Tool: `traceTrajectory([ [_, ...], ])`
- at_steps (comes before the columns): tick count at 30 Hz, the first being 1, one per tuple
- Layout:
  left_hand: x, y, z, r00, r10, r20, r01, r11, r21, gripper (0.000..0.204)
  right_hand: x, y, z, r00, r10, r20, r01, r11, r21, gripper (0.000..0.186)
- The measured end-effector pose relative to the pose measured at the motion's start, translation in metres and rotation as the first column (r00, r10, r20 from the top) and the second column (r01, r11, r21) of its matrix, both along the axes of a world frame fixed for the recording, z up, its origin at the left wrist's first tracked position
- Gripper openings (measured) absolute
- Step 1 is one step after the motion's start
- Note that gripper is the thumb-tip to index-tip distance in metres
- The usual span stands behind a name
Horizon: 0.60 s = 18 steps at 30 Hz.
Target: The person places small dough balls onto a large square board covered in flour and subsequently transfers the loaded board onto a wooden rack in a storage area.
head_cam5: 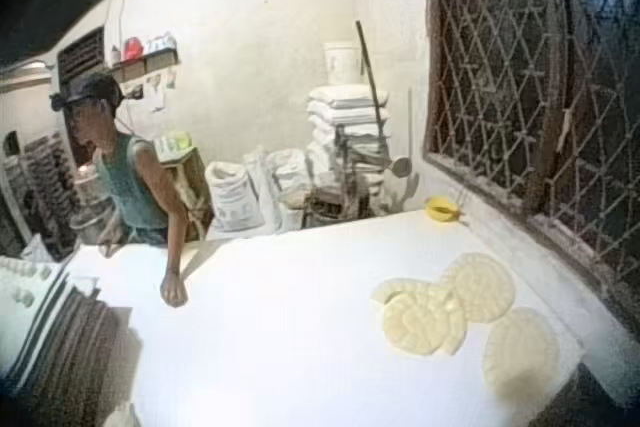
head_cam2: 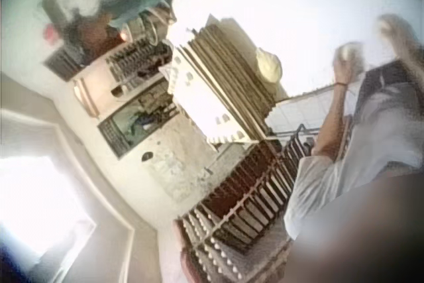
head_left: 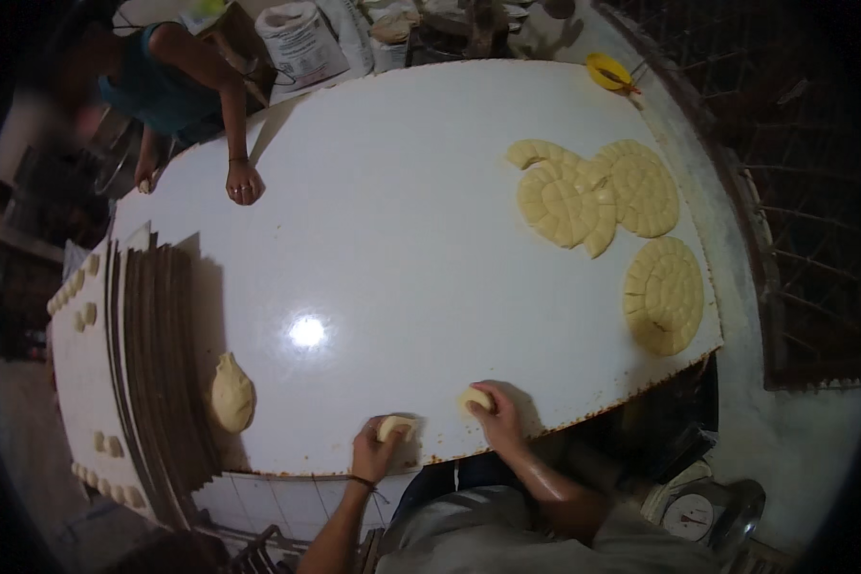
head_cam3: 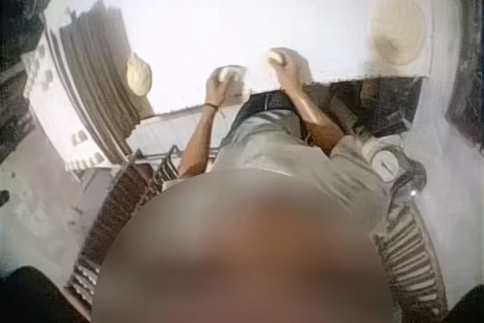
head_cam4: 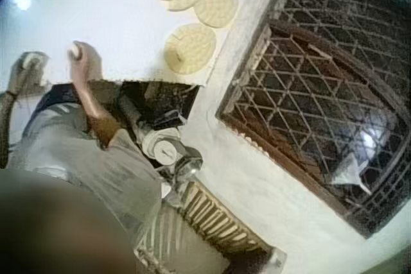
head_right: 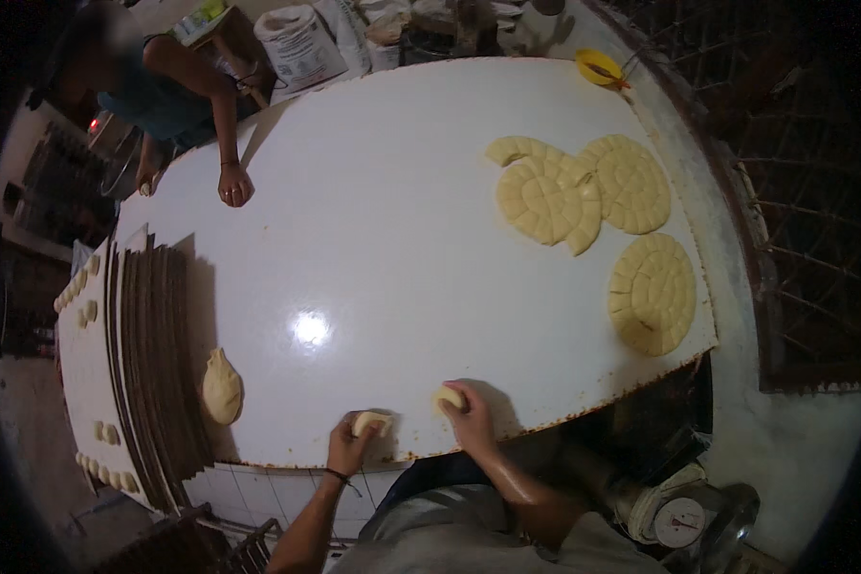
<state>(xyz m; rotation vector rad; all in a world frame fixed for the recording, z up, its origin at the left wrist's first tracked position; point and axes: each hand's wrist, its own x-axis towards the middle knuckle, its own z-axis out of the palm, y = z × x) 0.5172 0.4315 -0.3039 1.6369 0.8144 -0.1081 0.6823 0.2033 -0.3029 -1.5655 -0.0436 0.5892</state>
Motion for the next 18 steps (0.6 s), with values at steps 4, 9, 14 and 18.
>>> traceTrajectory([
  [4,0.005,0.082,0.028,0.898,-0.44,-0.023,0.265,0.498,0.826,0.038,0.056,-0.009,0.019,0.587,0.56,0.585,0.043,0.7,-0.713,0.044],
  [9,0.034,0.031,0.008,0.748,-0.646,0.153,0.375,0.602,0.705,0.042,-0.004,0.049,0.012,0.329,0.774,0.541,-0.261,0.625,-0.736,0.047],
  [14,-0.026,0.097,-0.016,0.759,-0.626,0.179,0.368,0.64,0.675,0.031,0.023,-0.005,0.0,0.561,0.657,0.504,-0.038,0.628,-0.777,0.06],
  [18,-0.01,0.055,-0.012,0.776,-0.576,0.257,0.286,0.685,0.671,0.027,-0.017,0.064,0.003,0.461,0.652,0.602,-0.161,0.729,-0.666,0.043],
])
